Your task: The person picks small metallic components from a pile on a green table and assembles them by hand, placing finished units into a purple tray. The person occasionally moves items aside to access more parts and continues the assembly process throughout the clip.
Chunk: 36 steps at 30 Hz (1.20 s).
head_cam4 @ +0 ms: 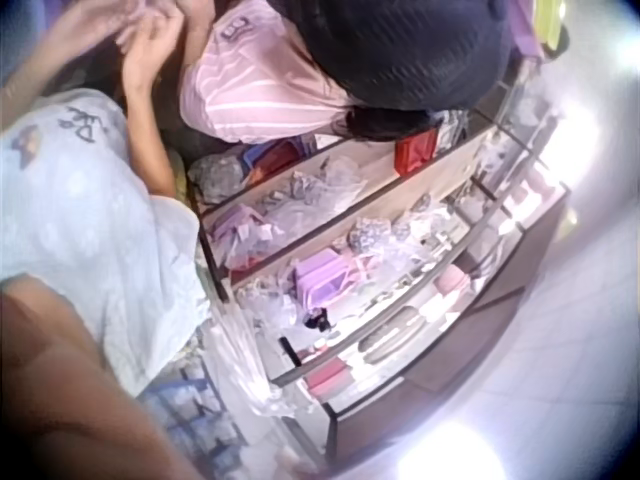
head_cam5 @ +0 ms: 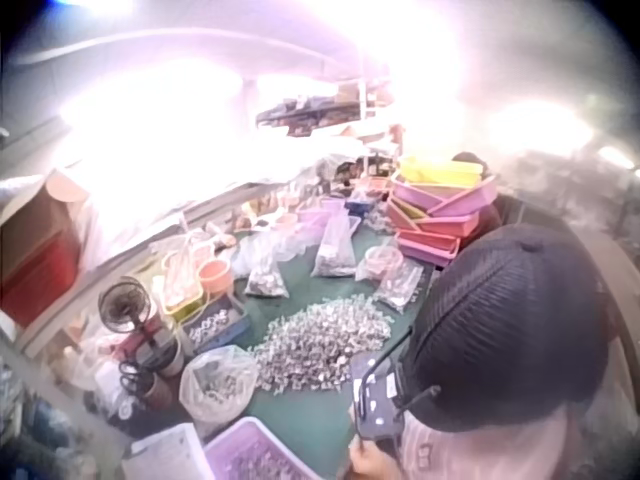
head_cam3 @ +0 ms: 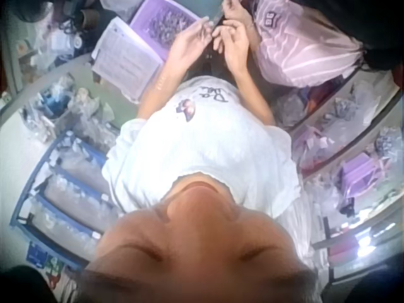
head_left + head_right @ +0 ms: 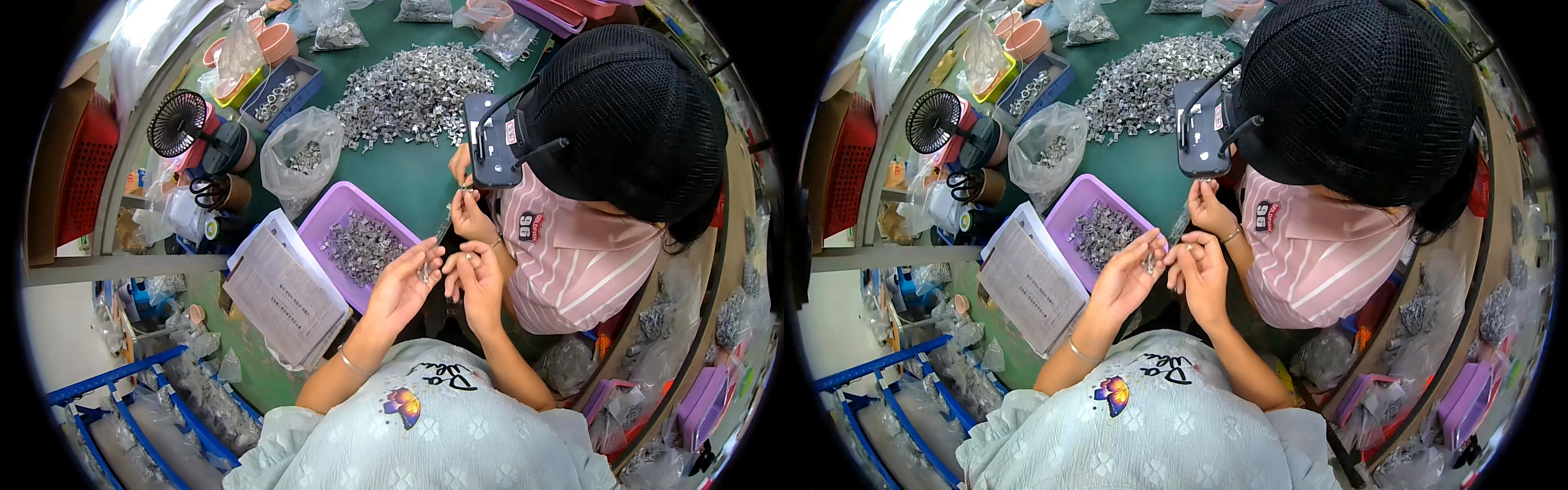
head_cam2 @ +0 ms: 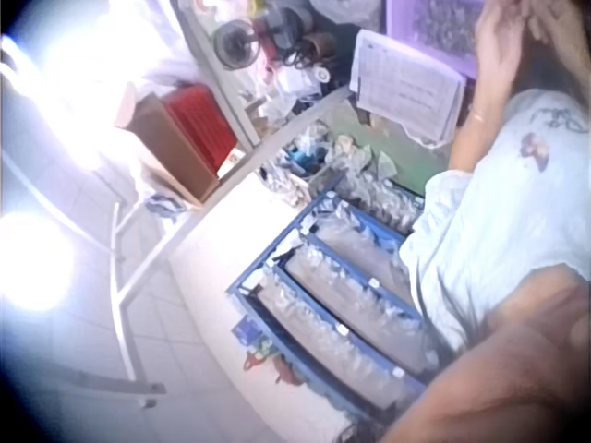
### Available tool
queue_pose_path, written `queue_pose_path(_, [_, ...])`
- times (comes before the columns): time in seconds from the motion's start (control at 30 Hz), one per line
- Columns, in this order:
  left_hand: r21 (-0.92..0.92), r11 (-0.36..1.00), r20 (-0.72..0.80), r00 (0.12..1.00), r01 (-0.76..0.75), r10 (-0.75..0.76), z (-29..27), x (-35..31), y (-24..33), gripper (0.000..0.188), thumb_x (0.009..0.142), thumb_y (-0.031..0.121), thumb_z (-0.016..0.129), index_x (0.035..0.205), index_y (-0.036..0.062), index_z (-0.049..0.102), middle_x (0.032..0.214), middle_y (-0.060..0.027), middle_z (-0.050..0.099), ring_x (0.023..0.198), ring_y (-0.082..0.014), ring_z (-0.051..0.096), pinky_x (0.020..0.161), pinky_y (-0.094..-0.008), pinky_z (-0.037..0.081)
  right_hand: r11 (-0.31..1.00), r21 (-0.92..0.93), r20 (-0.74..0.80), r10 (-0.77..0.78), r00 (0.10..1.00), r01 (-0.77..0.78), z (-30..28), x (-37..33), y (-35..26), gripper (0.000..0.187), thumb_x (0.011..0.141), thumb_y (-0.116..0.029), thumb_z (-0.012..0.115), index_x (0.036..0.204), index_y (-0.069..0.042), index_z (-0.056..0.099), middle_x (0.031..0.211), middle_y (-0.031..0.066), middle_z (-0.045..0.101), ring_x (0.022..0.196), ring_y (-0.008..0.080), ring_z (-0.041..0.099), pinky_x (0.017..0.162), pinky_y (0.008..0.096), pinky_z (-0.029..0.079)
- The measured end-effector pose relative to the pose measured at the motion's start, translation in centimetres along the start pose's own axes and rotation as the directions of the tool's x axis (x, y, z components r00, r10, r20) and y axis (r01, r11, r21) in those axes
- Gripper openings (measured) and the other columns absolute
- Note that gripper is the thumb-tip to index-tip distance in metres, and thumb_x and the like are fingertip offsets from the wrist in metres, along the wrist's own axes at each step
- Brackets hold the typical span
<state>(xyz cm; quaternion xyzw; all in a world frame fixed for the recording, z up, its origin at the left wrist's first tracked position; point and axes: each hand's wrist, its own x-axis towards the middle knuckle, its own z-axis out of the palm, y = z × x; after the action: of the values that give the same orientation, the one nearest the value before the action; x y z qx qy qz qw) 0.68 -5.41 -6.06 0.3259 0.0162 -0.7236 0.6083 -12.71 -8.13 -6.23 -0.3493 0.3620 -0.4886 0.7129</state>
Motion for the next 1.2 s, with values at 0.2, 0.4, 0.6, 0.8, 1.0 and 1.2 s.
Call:
queue_pose_path(0.2, [0.422,0.903,0.067,0.996,-0.084,0.061,3.9,-6.2,0.8,0.020,0.083,0.007,0.060,0.101,-0.0022,0.059,0.089,-0.0041,0.057,0.081,-0.0084,0.050,0.072,-0.0219,0.041,0.976,-0.217,0.157,0.001,0.988,0.033,1.4,-3.4,-4.9,0.012,0.082,0.002,0.059,0.092,0.002,0.053,0.071,0.0072,0.062,0.051,0.0066,0.054,0.043,0.0172,0.038])
queue_pose_path(0.4, [0.594,0.723,0.312,0.929,-0.354,0.199,6.6,-8.6,2.1,0.017,0.078,-0.003,0.060,0.095,-0.0037,0.059,0.092,-0.0068,0.056,0.074,-0.0067,0.047,0.067,-0.0202,0.039,0.898,-0.389,0.300,-0.086,0.950,0.204,2.1,-4.9,-8.1,0.013,0.077,0.005,0.062,0.090,0.004,0.061,0.073,0.0082,0.063,0.051,0.0067,0.055,0.045,0.0189,0.041])
queue_pose_path(0.6, [0.608,0.669,0.399,0.893,-0.427,0.208,7.1,-9.6,2.3,0.020,0.076,-0.007,0.061,0.096,-0.0034,0.060,0.093,-0.0073,0.055,0.071,-0.0066,0.043,0.066,-0.0204,0.037,0.836,-0.404,0.392,-0.207,0.896,0.370,2.3,-5.3,-9.2,0.014,0.074,0.008,0.063,0.087,0.005,0.063,0.075,0.0108,0.064,0.051,0.0094,0.057,0.044,0.0200,0.042])
queue_pose_path(0.8, [0.594,0.672,0.421,0.883,-0.442,0.210,7.5,-10.2,2.3,0.021,0.076,-0.007,0.062,0.096,-0.0033,0.060,0.094,-0.0081,0.056,0.072,-0.0072,0.043,0.066,-0.0210,0.037,0.804,-0.369,0.451,-0.283,0.846,0.466,2.4,-5.4,-9.4,0.016,0.072,0.010,0.062,0.087,0.005,0.064,0.077,0.0125,0.064,0.052,0.0120,0.058,0.044,0.0209,0.044])
queue_pose_path(1.0, [0.580,0.693,0.417,0.887,-0.427,0.197,7.7,-10.8,2.2,0.021,0.075,-0.007,0.062,0.096,-0.0033,0.060,0.094,-0.0086,0.057,0.072,-0.0078,0.043,0.066,-0.0211,0.036,0.744,-0.371,0.511,-0.336,0.791,0.556,2.2,-5.6,-9.7,0.019,0.069,0.011,0.062,0.087,0.005,0.064,0.077,0.0132,0.064,0.058,0.0151,0.061,0.047,0.0224,0.047])
queue_pose_path(1.2, [0.596,0.675,0.450,0.877,-0.434,0.167,7.7,-11.1,2.4,0.025,0.077,-0.005,0.061,0.102,-0.0034,0.057,0.095,-0.0087,0.056,0.074,-0.0080,0.044,0.067,-0.0220,0.037,0.693,-0.335,0.555,-0.403,0.728,0.639,2.1,-5.5,-9.7,0.025,0.065,0.012,0.062,0.089,0.005,0.063,0.077,0.0133,0.064,0.063,0.0201,0.064,0.054,0.0246,0.051])
